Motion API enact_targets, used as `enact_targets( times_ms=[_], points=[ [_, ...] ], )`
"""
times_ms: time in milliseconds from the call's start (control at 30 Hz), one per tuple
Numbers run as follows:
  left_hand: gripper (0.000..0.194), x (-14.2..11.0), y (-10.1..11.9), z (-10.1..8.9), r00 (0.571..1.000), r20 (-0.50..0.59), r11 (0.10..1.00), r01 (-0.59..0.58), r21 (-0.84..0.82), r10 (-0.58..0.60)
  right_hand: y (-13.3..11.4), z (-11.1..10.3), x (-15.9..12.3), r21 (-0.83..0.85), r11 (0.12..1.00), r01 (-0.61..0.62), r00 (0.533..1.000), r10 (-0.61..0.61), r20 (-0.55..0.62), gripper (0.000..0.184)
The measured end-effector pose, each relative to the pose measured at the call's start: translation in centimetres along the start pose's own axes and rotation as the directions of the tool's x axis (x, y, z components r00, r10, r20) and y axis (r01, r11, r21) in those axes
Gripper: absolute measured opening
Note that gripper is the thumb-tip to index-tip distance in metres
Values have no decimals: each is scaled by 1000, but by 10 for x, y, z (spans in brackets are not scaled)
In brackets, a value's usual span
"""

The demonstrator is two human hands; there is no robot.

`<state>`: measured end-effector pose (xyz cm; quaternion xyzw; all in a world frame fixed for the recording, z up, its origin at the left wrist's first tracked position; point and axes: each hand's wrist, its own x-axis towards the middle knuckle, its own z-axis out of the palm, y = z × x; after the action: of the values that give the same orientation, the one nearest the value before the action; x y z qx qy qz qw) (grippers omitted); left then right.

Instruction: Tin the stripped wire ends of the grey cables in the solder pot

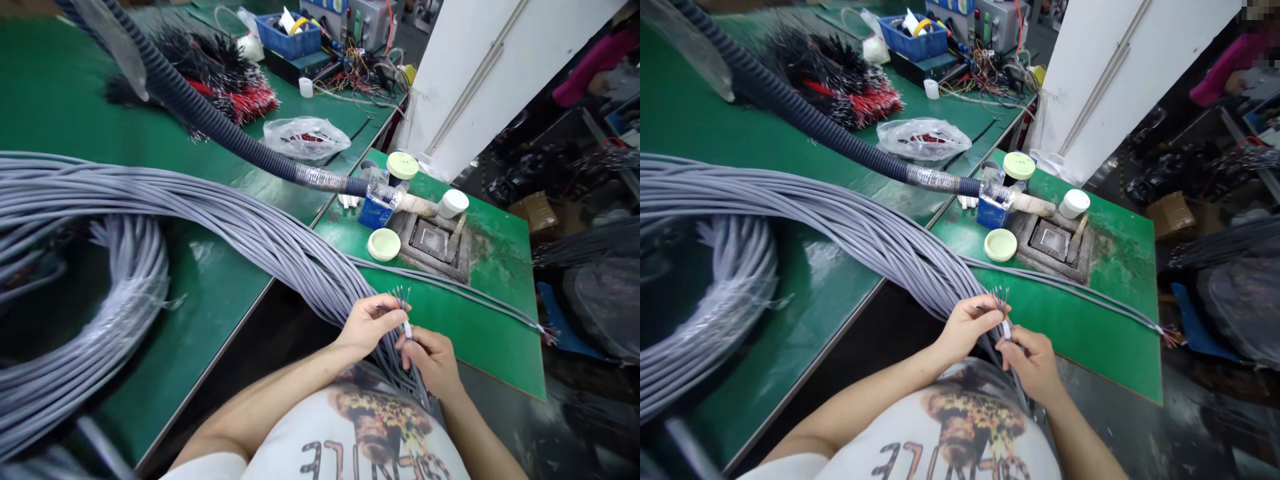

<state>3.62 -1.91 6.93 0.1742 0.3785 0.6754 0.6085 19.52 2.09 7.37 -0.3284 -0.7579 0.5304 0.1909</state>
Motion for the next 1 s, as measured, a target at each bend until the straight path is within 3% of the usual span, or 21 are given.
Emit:
enact_targets(
  times_ms=[200,600,667,767,833,900,1000],
  points=[
    [27,1,2,-3,996,-85,999,-38,18,39,5,1,1,24,1000,-9,1000,8,13,24],
    [23,5,-9,-7,995,-88,999,-41,-20,39,7,2,-1,47,998,-42,999,41,12,28],
    [24,5,-8,-6,995,-93,999,-36,0,36,6,3,0,103,991,-82,997,81,10,26],
    [23,4,-6,-4,995,-89,997,-40,71,46,1,4,5,356,917,-181,982,185,23,14],
    [21,4,-6,-3,994,-75,991,-73,115,82,-5,4,10,500,837,-222,971,235,37,23],
    [19,4,-7,-3,992,-57,986,-104,134,113,-12,4,15,523,822,-225,967,254,16,29],
    [19,4,-10,-4,995,-31,990,-94,106,98,-19,3,22,421,884,-202,969,244,-48,24]
  ],
)
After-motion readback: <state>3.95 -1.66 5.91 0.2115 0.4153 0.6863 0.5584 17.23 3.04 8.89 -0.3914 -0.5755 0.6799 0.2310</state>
